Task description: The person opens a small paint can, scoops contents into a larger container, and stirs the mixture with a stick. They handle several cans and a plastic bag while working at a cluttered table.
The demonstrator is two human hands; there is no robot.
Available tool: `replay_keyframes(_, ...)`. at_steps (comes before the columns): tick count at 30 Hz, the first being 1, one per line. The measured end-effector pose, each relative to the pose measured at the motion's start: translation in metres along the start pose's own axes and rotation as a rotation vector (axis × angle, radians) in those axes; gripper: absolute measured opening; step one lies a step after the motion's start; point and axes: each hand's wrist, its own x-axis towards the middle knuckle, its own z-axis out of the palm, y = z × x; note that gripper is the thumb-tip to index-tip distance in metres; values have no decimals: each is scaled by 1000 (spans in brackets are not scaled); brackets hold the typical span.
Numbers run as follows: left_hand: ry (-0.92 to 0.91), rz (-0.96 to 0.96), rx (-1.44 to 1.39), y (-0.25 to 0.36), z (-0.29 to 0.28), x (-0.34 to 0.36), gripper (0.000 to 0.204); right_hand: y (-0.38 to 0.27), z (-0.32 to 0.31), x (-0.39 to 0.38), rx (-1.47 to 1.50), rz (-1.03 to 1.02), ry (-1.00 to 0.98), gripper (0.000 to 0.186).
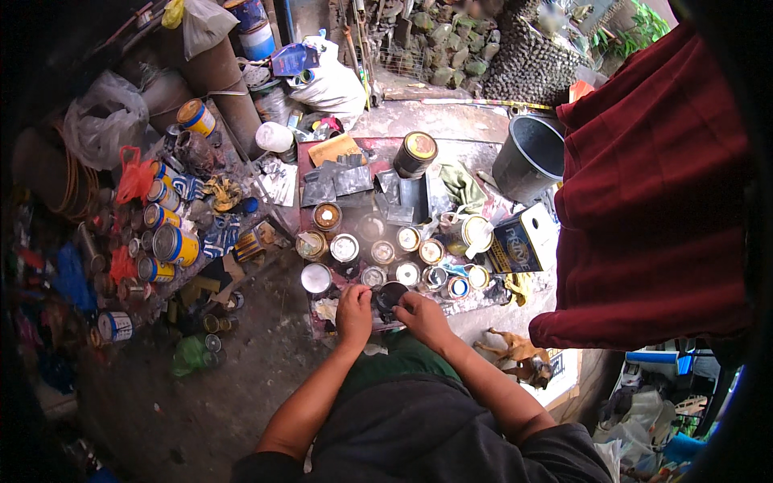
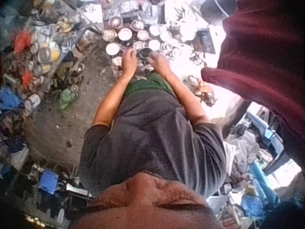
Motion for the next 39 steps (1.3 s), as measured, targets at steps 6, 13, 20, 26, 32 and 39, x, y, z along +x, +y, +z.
replay_keyframes(6, 87, -21, 20, -3, -16, 0, 13, -11, 7, 13, 71, 16, -170, 25)
replay_keyframes(13, 180, -53, -19, 8, -51, 15, 15, -38, -1, 39, 39, -67, -149, 26)
replay_keyframes(20, 195, 25, 19, -1, -33, 38, 13, -9, -14, 119, -301, -305, -225, 20)
replay_keyframes(26, 176, 39, 66, -34, 12, 29, 10, 55, 0, 165, -504, -403, -519, 19)
replay_keyframes(32, 119, -132, 83, -52, 24, 12, 19, 62, 9, 172, -717, -410, -636, 22)
replay_keyframes(39, 179, -348, 44, -48, 30, -15, 27, 69, 16, 171, -735, -463, -552, 21)
